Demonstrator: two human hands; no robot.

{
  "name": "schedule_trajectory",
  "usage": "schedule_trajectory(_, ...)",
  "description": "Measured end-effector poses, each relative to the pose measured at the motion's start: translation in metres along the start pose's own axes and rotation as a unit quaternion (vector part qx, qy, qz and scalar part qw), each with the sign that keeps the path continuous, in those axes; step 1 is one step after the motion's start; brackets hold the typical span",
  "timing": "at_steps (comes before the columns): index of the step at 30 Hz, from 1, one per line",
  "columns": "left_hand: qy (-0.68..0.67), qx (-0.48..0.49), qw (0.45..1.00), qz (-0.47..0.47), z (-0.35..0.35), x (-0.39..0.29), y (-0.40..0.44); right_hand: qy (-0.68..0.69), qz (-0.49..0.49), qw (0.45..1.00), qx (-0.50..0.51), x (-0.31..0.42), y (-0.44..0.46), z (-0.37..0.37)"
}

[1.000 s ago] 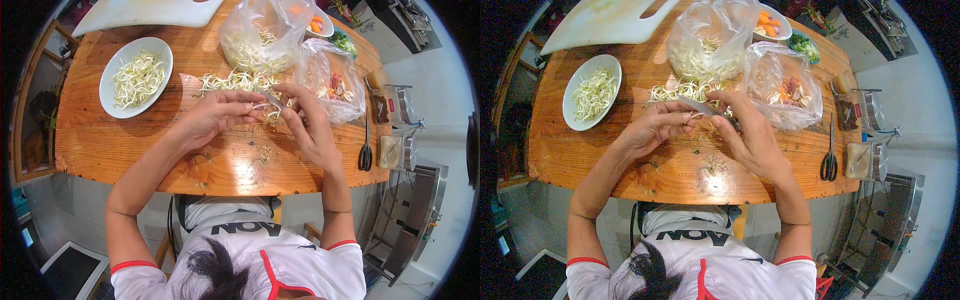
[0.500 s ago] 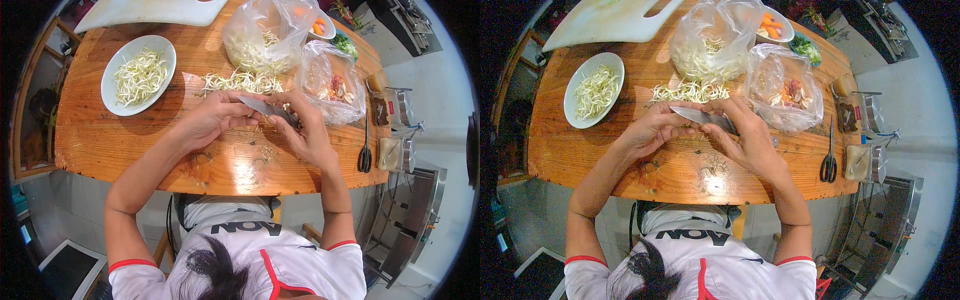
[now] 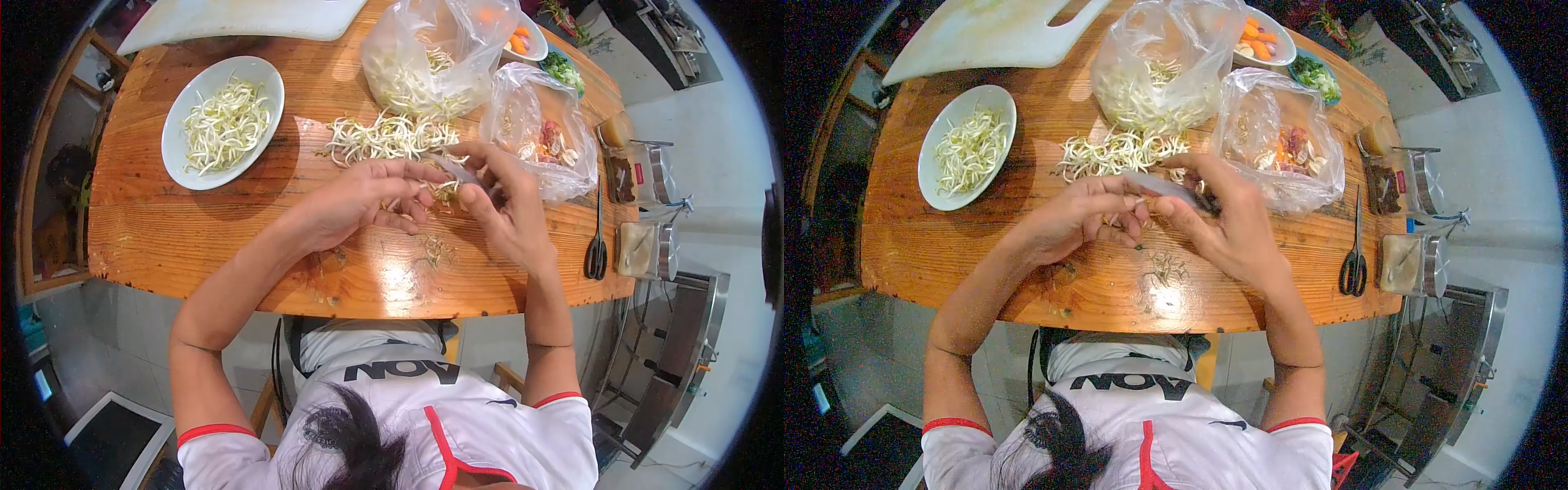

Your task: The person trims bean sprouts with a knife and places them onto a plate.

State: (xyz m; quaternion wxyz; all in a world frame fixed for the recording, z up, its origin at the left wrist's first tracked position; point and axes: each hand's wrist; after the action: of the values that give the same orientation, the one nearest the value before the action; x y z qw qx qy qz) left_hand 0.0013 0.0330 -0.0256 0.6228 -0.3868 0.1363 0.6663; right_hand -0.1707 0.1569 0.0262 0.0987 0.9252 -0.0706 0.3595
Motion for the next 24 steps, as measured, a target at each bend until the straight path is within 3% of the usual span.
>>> schedule_trajectory(4, -0.107, 0.019, 0.994, 0.022, -0.008, -0.006, -0.002, -0.103, -0.037, 0.992, -0.059, -0.028, 0.003, 0.003)
schedule_trajectory(8, -0.097, 0.018, 0.995, 0.033, -0.011, -0.007, -0.003, -0.177, -0.054, 0.982, -0.039, -0.030, 0.005, 0.005)
schedule_trajectory(11, -0.103, 0.024, 0.994, 0.028, -0.011, -0.008, -0.004, -0.179, -0.078, 0.981, 0.019, -0.033, 0.004, 0.007)
schedule_trajectory(17, -0.082, 0.009, 0.996, 0.037, -0.013, -0.010, -0.003, -0.163, -0.035, 0.982, 0.086, -0.027, 0.004, 0.006)
schedule_trajectory(24, -0.072, -0.032, 0.996, 0.046, -0.008, -0.008, -0.004, -0.149, -0.083, 0.984, 0.056, -0.028, 0.003, 0.008)
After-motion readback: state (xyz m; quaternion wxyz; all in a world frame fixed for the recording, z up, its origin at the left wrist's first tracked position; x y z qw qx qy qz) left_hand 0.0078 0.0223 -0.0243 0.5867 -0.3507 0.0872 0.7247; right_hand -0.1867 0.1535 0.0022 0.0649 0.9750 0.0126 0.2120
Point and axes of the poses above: each hand's wrist, its own y-axis towards the middle knuckle, its own z-axis out of the palm, x = y × z, and after that the axes turned 5 degrees about -y, right-handed
